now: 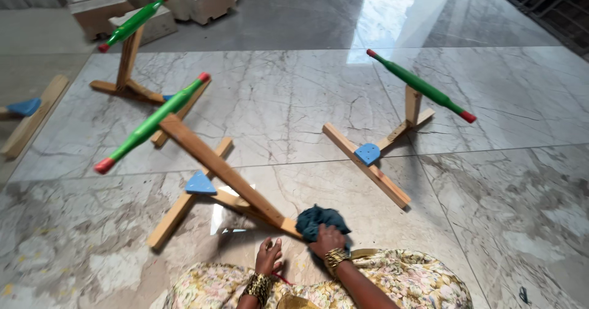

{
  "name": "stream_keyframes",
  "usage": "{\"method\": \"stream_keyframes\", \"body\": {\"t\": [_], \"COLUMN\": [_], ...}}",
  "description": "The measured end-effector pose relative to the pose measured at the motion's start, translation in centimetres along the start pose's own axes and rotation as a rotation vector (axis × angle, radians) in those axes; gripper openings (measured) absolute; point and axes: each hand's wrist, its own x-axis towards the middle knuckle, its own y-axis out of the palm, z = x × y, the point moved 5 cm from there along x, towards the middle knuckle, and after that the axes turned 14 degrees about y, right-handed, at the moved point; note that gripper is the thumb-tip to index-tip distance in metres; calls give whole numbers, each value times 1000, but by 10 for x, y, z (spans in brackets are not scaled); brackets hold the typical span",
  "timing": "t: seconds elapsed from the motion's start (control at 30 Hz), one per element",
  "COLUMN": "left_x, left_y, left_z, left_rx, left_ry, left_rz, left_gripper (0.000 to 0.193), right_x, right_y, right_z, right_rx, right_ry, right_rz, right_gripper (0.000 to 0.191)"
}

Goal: The person sits on a tiled floor and wipes wooden A-frame stands fitted with green painted bars using a dark cloth. They lift and reposition each stand, wipe the wooden arms and green bars, and move to the next stand one at a time.

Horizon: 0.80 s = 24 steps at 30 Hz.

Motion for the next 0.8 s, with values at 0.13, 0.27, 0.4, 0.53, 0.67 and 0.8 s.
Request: {"method": "stream_keyframes", "body": {"t": [0.13,0.27,0.4,0.53,0.67,0.8], "left_x": [0,-3,6,22,40,50], "left_y": [-9,-36,-58,-49,-35,-33], "left_z": [-13,-28,-20,-2,17,25], "left_rx": [224,692,610,763,1070,1173], "left_ry": [305,562,559,460,224,193], "left_rz": [-232,-536,-636,-546,-478,-461], "left_gripper": [91,83,82,95,104,102], "right_x": [-26,-48,-20,83,169,213], "right_y": [5,15,0,-49,-99,-89], "right_z": [62,111,104,6,-123,-192], "right_rx": [42,212,491,378,209,158], "right_ry": [-107,-297,-450,-103,187,383], "right_rz": [171,421,394,-129,-474,-174], "right_gripper": [95,76,68,76,90,101]}}
